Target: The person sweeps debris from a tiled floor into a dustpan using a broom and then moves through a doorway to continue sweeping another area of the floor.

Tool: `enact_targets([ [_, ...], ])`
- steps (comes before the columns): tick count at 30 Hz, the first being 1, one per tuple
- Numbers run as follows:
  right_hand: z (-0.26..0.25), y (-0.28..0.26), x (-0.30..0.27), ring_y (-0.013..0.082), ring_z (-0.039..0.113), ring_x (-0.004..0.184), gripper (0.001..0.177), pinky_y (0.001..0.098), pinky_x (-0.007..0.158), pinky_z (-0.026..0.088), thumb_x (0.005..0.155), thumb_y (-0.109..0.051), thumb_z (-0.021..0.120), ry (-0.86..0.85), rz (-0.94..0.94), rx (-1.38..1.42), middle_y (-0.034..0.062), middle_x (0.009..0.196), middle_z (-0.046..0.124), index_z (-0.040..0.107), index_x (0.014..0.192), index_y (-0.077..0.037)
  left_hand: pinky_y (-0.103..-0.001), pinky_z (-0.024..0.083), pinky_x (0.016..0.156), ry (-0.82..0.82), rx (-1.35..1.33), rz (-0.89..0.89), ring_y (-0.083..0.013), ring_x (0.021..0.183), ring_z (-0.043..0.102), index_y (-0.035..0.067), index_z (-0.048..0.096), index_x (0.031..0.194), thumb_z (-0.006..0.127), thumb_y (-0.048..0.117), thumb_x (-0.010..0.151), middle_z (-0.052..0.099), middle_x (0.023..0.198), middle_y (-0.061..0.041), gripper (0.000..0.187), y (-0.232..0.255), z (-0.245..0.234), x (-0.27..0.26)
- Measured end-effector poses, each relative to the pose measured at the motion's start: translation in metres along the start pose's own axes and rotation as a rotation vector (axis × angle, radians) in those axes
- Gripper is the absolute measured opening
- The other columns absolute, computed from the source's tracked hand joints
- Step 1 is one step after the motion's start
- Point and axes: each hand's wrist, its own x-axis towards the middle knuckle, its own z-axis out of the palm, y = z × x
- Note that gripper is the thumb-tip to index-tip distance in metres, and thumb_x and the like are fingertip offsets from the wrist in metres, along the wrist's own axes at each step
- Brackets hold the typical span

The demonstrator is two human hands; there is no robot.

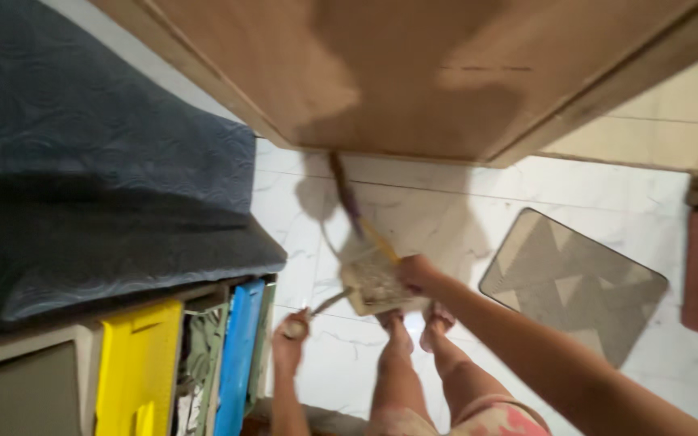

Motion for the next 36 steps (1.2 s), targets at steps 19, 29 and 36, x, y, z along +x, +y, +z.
enact_targets([
  [19, -0.044, -0.068, 0.055, 0.0185, 0.047, 0.046, 0.019, 0.0379, 0.041, 0.035, 0.093, -0.016, 0.064, 0.129, 0.061, 0.426, 0.0075, 0.062, 0.056, 0.066, 0.076, -0.008, -0.031, 0.057, 0.084, -0.116, 0.160, 0.167, -0.0194, 0.098, 0.075, 0.002, 0.074, 0.096, 0.071, -0.011, 0.075, 0.080, 0.108, -0.011, 0.025, 0.082, 0.105, 0.060],
  [29, 0.089, -0.106, 0.107, 0.0145, 0.041, 0.041, 0.020, 0.0290, 0.036, 0.026, 0.095, -0.011, 0.060, 0.103, 0.150, 0.449, 0.0092, 0.059, 0.054, 0.072, 0.080, -0.003, -0.034, 0.058, 0.079, -0.343, 0.208, 0.055, -0.0267, 0.088, 0.077, 0.003, 0.067, 0.084, 0.065, -0.006, 0.082, 0.079, 0.094, -0.015, 0.009, 0.144, 0.142, 0.017],
  [36, -0.057, -0.094, 0.091, 0.0130, 0.070, 0.071, 0.019, 0.0257, 0.062, 0.064, 0.091, -0.007, 0.074, 0.095, -0.217, 0.150, 0.0041, 0.093, 0.076, 0.074, 0.109, -0.011, -0.033, 0.055, 0.090, -0.342, 0.254, 0.037, -0.0248, 0.114, 0.072, 0.004, 0.071, 0.086, 0.067, -0.009, 0.079, 0.077, 0.118, -0.012, 0.015, 0.147, 0.138, 0.030],
])
